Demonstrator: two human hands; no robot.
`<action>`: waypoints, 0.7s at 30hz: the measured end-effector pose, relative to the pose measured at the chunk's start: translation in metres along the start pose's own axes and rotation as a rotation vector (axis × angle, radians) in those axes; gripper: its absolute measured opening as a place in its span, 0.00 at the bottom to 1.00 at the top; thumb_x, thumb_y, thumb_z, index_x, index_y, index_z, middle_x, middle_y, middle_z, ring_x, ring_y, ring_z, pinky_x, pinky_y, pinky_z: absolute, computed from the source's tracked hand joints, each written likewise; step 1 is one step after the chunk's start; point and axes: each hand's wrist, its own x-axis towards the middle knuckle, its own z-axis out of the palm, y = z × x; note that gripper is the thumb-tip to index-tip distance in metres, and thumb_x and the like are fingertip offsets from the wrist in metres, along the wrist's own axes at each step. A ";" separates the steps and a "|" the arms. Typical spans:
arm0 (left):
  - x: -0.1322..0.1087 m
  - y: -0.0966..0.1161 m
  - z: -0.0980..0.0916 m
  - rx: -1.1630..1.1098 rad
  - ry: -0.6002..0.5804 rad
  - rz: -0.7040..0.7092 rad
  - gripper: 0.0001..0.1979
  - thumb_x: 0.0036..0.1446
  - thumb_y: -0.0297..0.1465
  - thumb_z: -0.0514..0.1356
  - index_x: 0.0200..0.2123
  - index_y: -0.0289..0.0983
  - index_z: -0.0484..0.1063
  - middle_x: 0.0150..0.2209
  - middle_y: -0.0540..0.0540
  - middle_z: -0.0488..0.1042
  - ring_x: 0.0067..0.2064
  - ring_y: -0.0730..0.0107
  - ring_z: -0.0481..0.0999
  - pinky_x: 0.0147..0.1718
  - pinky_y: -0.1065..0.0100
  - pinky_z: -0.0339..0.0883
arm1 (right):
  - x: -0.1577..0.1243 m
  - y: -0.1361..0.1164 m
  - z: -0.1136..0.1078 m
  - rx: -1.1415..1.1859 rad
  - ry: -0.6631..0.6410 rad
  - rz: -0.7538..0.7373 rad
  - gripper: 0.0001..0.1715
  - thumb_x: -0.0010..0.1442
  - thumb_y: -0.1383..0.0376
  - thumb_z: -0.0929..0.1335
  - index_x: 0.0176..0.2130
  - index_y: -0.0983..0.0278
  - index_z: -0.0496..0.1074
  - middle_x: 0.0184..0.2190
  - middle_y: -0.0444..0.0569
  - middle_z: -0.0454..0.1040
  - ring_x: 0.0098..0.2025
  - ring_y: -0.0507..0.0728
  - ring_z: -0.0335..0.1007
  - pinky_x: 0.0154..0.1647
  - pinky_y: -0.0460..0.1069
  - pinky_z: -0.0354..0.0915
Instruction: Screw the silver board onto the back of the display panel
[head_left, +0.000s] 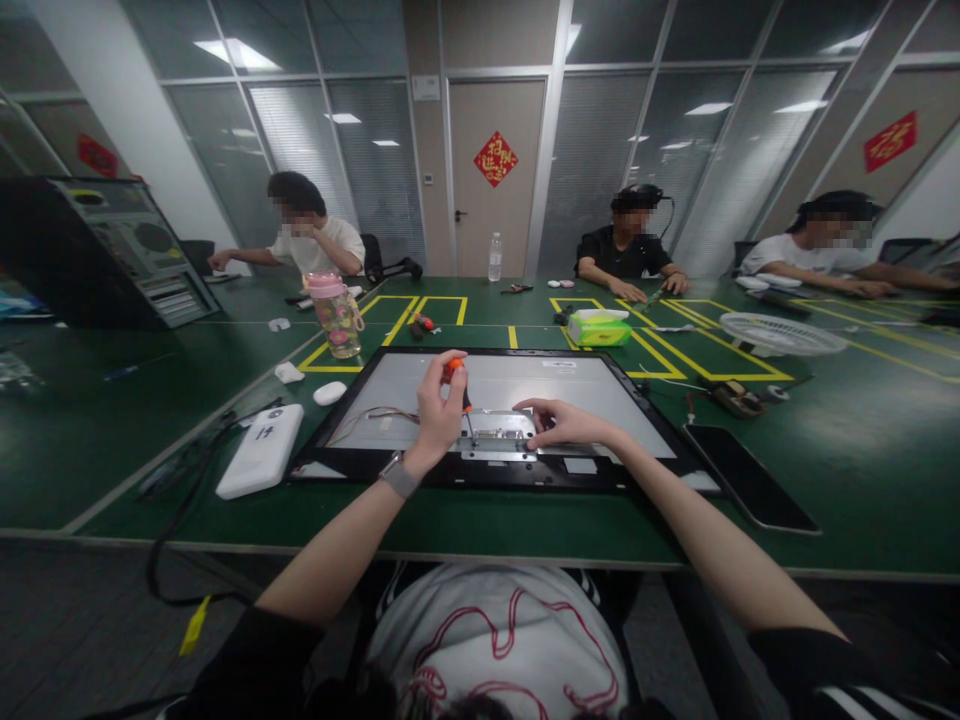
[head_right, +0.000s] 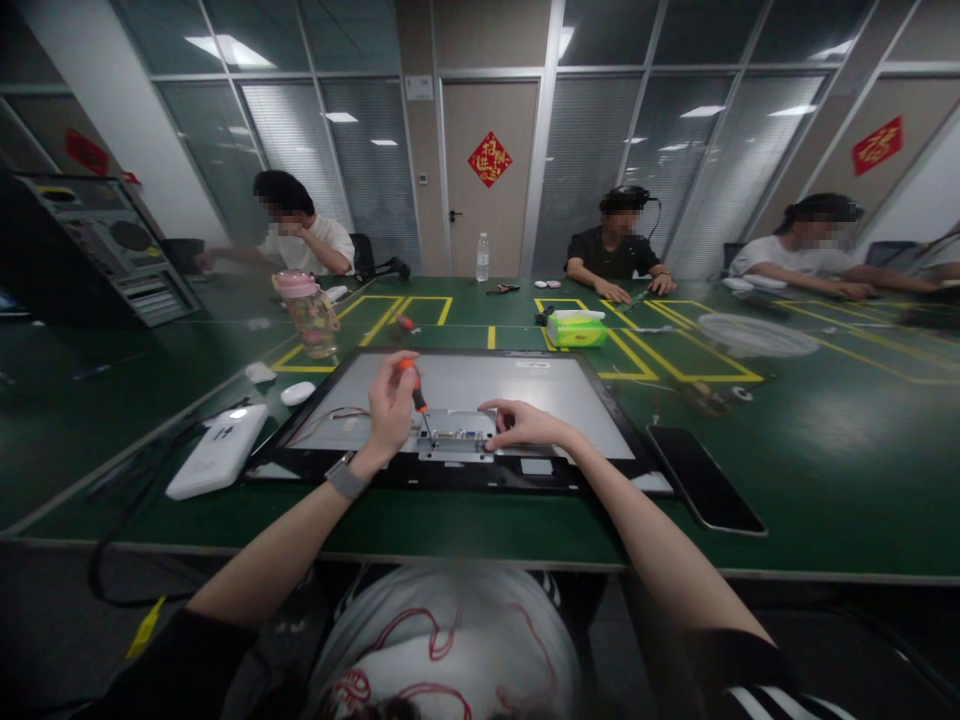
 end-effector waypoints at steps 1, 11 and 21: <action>0.000 0.000 0.000 -0.001 0.001 0.001 0.11 0.64 0.35 0.52 0.45 0.38 0.69 0.35 0.48 0.71 0.34 0.73 0.69 0.35 0.71 0.63 | 0.000 0.000 0.000 0.000 0.000 -0.001 0.45 0.46 0.53 0.75 0.58 0.67 0.63 0.27 0.41 0.65 0.31 0.53 0.64 0.34 0.48 0.58; 0.000 0.001 0.000 -0.004 0.002 0.011 0.10 0.63 0.34 0.52 0.44 0.38 0.69 0.33 0.49 0.69 0.33 0.73 0.68 0.34 0.71 0.63 | 0.001 0.000 0.001 -0.008 0.012 0.004 0.45 0.46 0.53 0.75 0.58 0.67 0.63 0.27 0.41 0.65 0.31 0.53 0.64 0.34 0.48 0.59; 0.000 0.003 0.000 0.000 -0.002 0.010 0.10 0.63 0.34 0.52 0.44 0.38 0.69 0.33 0.49 0.70 0.33 0.74 0.68 0.34 0.71 0.63 | 0.000 0.000 0.001 -0.005 0.010 0.001 0.44 0.46 0.53 0.75 0.58 0.66 0.63 0.26 0.40 0.65 0.31 0.53 0.64 0.33 0.48 0.59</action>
